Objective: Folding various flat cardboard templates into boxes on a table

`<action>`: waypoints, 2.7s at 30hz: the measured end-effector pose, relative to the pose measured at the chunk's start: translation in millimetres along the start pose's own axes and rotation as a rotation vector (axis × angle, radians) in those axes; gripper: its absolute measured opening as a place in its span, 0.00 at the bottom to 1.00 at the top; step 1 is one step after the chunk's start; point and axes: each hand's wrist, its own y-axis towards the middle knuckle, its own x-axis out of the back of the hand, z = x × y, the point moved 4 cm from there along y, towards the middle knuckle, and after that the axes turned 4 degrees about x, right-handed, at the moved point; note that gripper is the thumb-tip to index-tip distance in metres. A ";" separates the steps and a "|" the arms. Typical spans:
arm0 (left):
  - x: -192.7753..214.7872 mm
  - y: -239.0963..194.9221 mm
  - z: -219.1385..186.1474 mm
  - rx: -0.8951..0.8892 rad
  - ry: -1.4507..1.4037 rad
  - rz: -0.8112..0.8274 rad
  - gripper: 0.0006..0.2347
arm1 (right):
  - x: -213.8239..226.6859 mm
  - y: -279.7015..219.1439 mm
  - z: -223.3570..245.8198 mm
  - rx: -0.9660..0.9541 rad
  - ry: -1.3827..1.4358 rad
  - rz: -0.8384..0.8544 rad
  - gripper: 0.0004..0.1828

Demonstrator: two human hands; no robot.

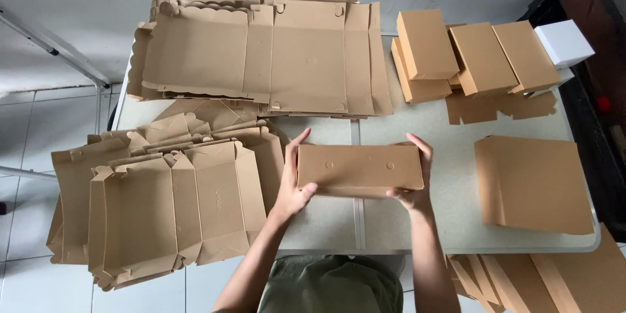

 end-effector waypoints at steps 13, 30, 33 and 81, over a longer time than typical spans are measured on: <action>-13.3 -31.8 26.0 0.174 -0.013 0.014 0.49 | 0.7 -87.2 -99.0 -0.143 0.316 -0.392 0.40; 8.8 2.8 -79.3 -0.014 0.335 0.041 0.36 | -20.5 -20.3 26.9 -0.126 0.421 -0.472 0.43; 10.8 8.0 -83.9 0.006 0.346 0.095 0.33 | -7.4 -26.3 35.6 -0.122 0.139 -0.468 0.45; 50.9 -28.8 -60.1 0.450 1.305 -0.015 0.30 | -141.4 -122.1 -24.9 -0.859 0.869 -0.475 0.29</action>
